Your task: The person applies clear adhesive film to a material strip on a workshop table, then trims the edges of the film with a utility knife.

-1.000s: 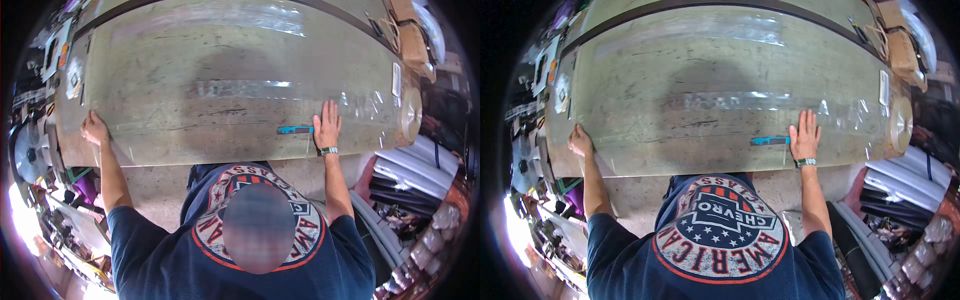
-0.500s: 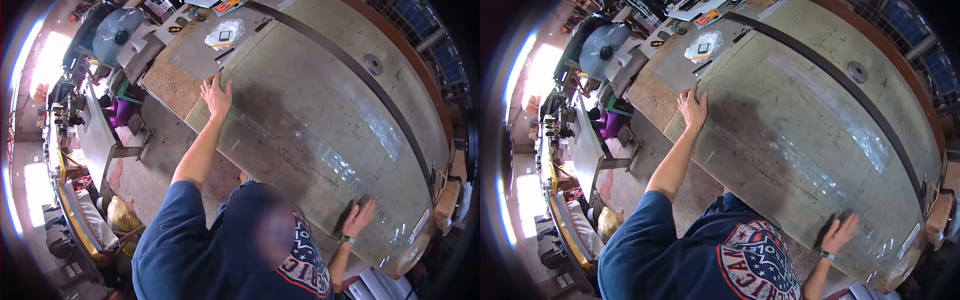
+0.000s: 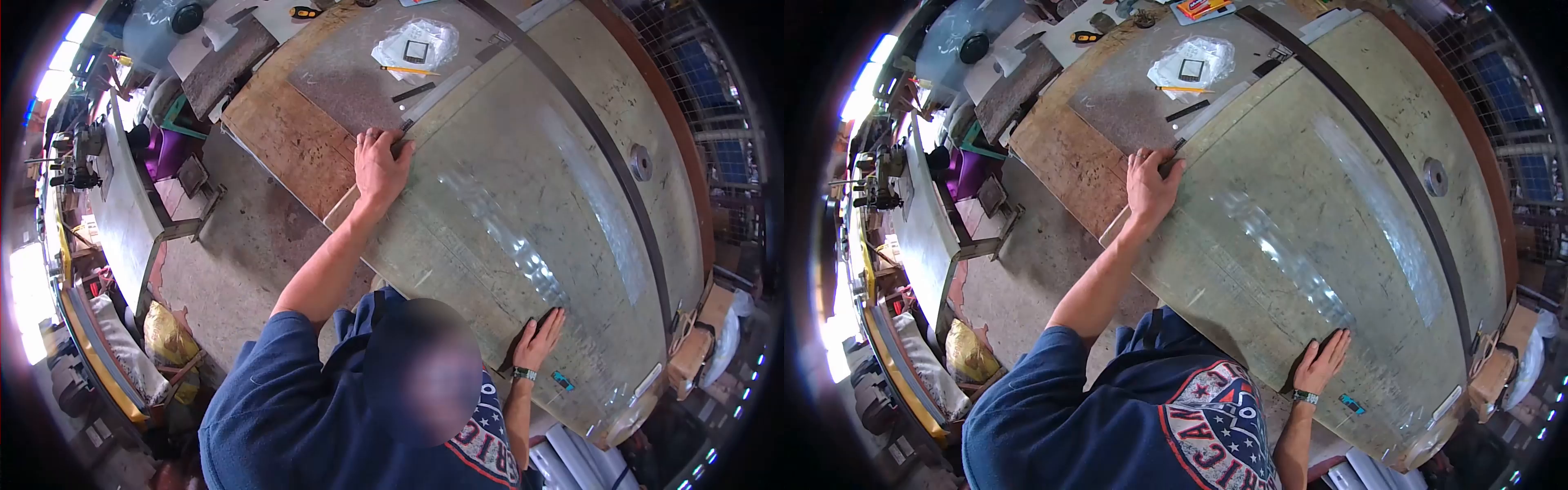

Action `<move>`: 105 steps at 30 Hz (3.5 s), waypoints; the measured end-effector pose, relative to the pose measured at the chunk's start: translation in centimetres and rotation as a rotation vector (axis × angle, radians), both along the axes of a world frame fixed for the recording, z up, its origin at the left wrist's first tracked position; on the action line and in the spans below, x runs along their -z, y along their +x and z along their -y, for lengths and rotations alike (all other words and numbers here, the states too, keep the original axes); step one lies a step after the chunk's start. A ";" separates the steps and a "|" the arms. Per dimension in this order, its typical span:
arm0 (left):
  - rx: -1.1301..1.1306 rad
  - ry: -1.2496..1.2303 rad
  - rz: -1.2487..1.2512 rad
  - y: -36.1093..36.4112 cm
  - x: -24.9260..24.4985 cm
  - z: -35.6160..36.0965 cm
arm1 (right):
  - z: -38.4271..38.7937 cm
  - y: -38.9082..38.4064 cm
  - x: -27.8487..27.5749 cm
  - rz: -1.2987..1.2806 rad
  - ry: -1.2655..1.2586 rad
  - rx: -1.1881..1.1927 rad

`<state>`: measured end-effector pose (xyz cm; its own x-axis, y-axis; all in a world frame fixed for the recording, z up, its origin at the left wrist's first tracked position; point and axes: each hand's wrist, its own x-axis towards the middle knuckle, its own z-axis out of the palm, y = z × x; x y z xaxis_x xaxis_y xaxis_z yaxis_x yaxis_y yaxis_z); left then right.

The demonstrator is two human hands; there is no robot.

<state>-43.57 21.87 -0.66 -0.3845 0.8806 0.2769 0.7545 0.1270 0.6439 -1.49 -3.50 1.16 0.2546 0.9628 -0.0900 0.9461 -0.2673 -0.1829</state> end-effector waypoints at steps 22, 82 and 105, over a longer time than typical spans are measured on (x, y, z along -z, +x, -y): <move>0.203 0.111 -0.136 -5.2 -1.6 -3.2 | -0.6 -0.4 0.0 0.024 0.001 -0.004; 0.272 -0.032 0.150 -5.3 4.8 -4.6 | 17.4 21.8 -0.8 -0.032 0.287 0.248; 0.206 -0.031 0.058 -3.0 3.5 -2.6 | 17.6 20.5 -1.2 0.033 0.134 0.351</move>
